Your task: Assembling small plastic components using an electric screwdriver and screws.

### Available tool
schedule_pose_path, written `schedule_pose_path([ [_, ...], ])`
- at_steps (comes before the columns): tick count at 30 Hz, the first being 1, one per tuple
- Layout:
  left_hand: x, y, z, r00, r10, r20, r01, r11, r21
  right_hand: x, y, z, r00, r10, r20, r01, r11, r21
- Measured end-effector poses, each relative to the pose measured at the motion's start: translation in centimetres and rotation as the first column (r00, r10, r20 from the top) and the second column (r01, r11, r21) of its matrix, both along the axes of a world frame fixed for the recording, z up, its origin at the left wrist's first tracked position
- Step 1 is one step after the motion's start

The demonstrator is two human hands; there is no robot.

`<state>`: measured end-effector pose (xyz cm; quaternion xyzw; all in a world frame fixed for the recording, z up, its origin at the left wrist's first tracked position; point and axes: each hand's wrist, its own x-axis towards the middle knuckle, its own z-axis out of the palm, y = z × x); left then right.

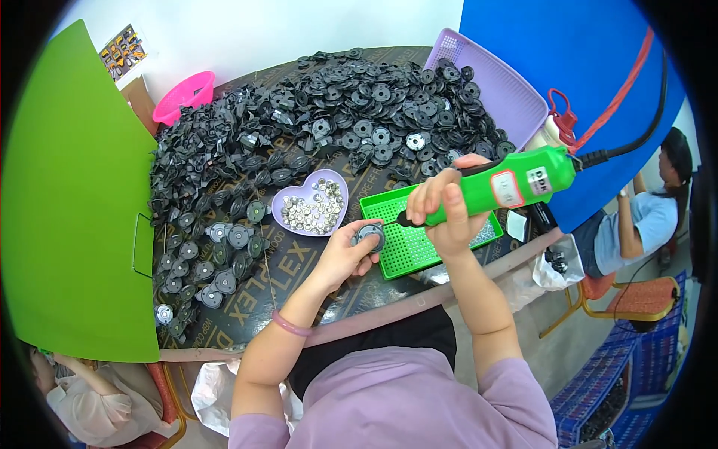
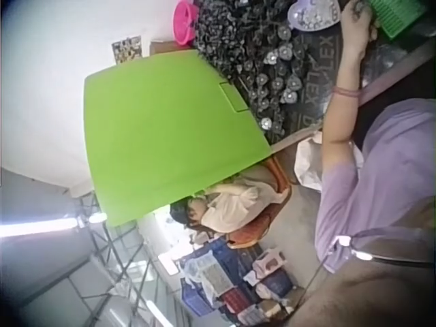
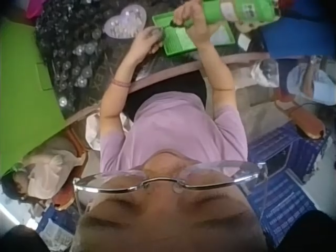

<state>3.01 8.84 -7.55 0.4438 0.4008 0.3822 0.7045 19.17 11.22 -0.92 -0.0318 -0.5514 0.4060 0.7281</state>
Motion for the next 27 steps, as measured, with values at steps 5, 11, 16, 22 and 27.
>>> schedule_pose_path([
  [5,0.0,-0.1,0.0,1.0,0.006,0.006,-0.006,1.0,0.0,-0.9,0.2,-1.0,0.997,-0.026,0.067,0.031,0.997,-0.073],
  [11,0.1,-0.3,0.6,1.0,0.016,-0.002,-0.016,1.0,0.001,-1.3,0.1,-1.1,0.993,-0.045,0.107,0.054,0.995,-0.085],
  [16,0.1,-0.3,0.0,0.999,0.049,0.006,-0.049,0.998,0.034,-1.9,-0.2,-1.3,0.993,-0.055,0.105,0.061,0.996,-0.058],
  [22,0.6,-0.8,0.6,0.998,0.04,-0.055,-0.037,0.998,0.054,-2.1,-0.5,-1.8,0.994,-0.044,0.097,0.052,0.995,-0.086],
  [27,0.2,-0.6,1.2,0.977,0.095,-0.192,-0.065,0.986,0.155,-0.7,-0.7,-0.1,0.986,-0.049,0.157,0.048,0.999,0.012],
])
